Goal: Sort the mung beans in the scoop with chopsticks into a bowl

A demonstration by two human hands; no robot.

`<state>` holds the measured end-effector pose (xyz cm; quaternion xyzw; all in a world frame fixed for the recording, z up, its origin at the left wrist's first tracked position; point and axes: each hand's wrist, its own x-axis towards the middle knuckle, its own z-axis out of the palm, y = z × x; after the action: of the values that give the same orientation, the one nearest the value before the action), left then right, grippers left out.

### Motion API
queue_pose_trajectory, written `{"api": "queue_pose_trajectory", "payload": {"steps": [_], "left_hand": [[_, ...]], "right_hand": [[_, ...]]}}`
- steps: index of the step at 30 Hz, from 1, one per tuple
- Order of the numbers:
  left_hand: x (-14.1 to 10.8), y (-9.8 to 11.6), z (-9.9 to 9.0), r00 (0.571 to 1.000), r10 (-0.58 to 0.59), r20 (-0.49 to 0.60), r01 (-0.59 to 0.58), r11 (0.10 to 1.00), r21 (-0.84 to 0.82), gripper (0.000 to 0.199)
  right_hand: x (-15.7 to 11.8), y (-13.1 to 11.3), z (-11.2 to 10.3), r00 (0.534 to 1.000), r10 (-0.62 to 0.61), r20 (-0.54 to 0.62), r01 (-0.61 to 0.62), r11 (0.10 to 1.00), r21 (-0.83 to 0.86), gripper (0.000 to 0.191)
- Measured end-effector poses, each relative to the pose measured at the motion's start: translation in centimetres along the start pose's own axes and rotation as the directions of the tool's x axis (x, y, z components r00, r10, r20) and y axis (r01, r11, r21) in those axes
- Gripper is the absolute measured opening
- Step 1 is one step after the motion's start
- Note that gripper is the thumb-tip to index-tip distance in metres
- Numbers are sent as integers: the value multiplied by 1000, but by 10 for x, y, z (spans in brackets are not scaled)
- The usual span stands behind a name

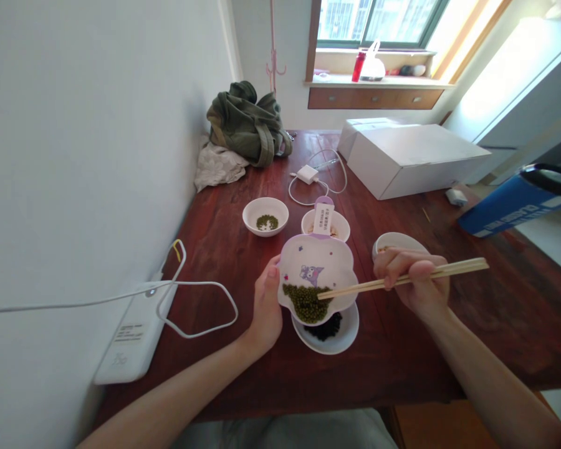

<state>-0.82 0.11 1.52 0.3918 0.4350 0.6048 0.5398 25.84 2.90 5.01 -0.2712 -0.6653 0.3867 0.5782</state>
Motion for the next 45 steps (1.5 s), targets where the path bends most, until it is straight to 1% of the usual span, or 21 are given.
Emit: {"api": "queue_pose_trajectory", "payload": {"steps": [3,7,10,14,16,18,22,25,27,30,34,38,45], "left_hand": [[0,1,0,1000,-1,3,1,1000,2,66],[0,1,1,1000,-4,-9,4,1000,-3,66],[0,1,1,1000,-9,-18,9,1000,-3,67],[1,2,1,1000,1,-8,-1,1000,10,67],[1,2,1,1000,1,-10,-1,1000,10,67],[0,0,1,1000,-5,-11,5,1000,2,67],[-3,-2,1,1000,-3,-22,3,1000,-5,65],[-4,-3,2,999,-12,-46,11,1000,-6,64],[-4,-3,2,998,-16,-62,15,1000,-8,65],[-3,-3,3,997,-25,-75,24,1000,-17,66],[-2,-2,4,996,-44,-81,41,998,-39,67],[-3,-2,4,996,-51,-74,47,997,-58,68],[-2,-9,1,998,-38,-59,33,997,-76,63]], "right_hand": [[1,-1,1,998,57,-18,-55,991,125,64],[1,-3,4,991,133,31,-136,974,183,68],[-1,-4,5,980,173,93,-189,959,210,69],[-2,-5,4,944,226,240,-275,941,195,73],[-1,-6,4,932,248,266,-301,937,179,76],[0,-9,4,936,242,254,-279,953,119,73],[5,-16,5,946,209,247,-198,978,-66,58],[6,-16,9,957,187,224,-163,979,-124,54],[4,-11,13,971,160,178,-142,984,-111,53],[-2,-1,21,987,138,77,-134,990,-47,52],[-12,11,29,985,167,-34,-163,982,100,50],[-18,14,33,983,174,-53,-164,975,153,51],[-21,13,31,981,181,-64,-165,966,197,45]]}}
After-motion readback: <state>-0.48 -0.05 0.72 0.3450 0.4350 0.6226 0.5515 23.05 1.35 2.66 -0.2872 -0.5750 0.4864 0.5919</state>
